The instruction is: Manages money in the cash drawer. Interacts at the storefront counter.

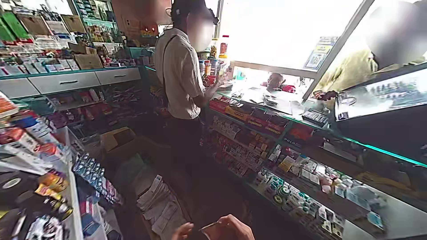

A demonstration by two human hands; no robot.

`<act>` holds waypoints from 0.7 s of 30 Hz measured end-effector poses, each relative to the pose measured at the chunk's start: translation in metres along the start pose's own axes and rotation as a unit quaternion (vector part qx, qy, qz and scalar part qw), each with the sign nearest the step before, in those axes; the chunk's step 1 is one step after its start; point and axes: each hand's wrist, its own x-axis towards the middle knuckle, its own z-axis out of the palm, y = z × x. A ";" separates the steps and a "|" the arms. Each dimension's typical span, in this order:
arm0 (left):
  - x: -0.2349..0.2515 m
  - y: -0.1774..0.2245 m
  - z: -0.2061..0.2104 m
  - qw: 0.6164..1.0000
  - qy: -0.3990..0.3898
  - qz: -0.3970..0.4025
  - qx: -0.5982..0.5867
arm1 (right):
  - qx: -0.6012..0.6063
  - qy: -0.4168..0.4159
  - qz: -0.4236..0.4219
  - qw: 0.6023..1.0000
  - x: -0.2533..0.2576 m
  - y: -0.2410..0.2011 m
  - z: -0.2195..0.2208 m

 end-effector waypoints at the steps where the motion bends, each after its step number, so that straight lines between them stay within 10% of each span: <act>1: 0.024 -0.002 0.025 0.996 -0.052 -0.003 -0.076 | 0.024 -0.012 0.000 1.000 0.004 0.006 -0.008; 11: 0.166 0.002 0.187 0.923 -0.070 -0.041 -0.376 | -0.060 0.089 0.154 0.982 0.030 0.075 -0.087; 18: 0.271 -0.035 0.253 0.797 -0.055 -0.166 -0.579 | -0.140 0.058 0.133 0.979 0.081 0.148 -0.153; 21: 0.329 -0.033 0.278 0.814 -0.029 -0.195 -0.546 | -0.224 0.103 0.130 0.960 0.137 0.173 -0.175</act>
